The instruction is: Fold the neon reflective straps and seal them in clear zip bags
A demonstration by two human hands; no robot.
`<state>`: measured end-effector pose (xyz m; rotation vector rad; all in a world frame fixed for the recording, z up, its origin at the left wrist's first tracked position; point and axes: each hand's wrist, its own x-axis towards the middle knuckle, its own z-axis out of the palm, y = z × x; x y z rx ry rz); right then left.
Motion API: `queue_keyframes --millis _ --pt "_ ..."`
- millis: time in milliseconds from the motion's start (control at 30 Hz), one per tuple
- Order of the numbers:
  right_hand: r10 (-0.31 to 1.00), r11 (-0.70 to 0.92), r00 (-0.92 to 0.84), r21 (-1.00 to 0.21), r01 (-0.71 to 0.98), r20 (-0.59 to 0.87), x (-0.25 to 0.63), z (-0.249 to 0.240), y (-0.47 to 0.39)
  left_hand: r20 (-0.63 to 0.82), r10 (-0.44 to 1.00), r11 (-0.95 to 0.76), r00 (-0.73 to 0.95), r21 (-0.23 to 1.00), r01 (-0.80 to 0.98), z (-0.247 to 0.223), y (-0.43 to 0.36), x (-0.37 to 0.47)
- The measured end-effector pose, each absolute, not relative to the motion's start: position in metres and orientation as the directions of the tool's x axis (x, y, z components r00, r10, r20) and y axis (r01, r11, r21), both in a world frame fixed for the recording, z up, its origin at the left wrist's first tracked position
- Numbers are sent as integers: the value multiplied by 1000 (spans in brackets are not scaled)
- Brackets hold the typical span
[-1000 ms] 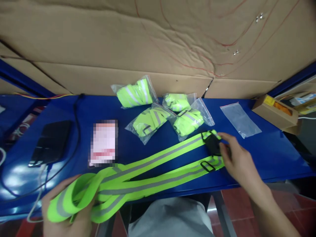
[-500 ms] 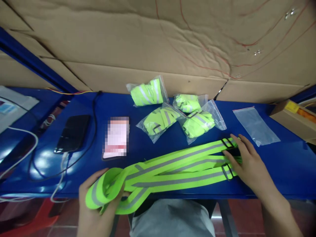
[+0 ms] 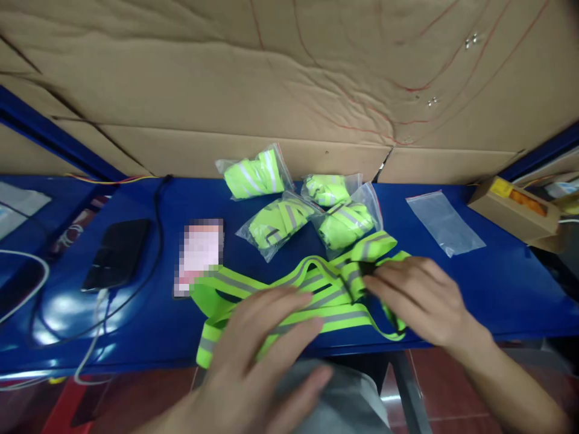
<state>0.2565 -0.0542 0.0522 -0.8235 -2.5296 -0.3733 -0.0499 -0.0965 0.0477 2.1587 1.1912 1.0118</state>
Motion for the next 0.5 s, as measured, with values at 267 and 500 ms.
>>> queue_keyframes --millis 267,500 --pt "309 892 -749 94 442 587 214 28 -17 207 774 -492 598 792 361 34 -16 -4" --pt "691 679 -631 -18 734 354 219 10 -5 223 815 -524 535 679 514 9 -18 -15"
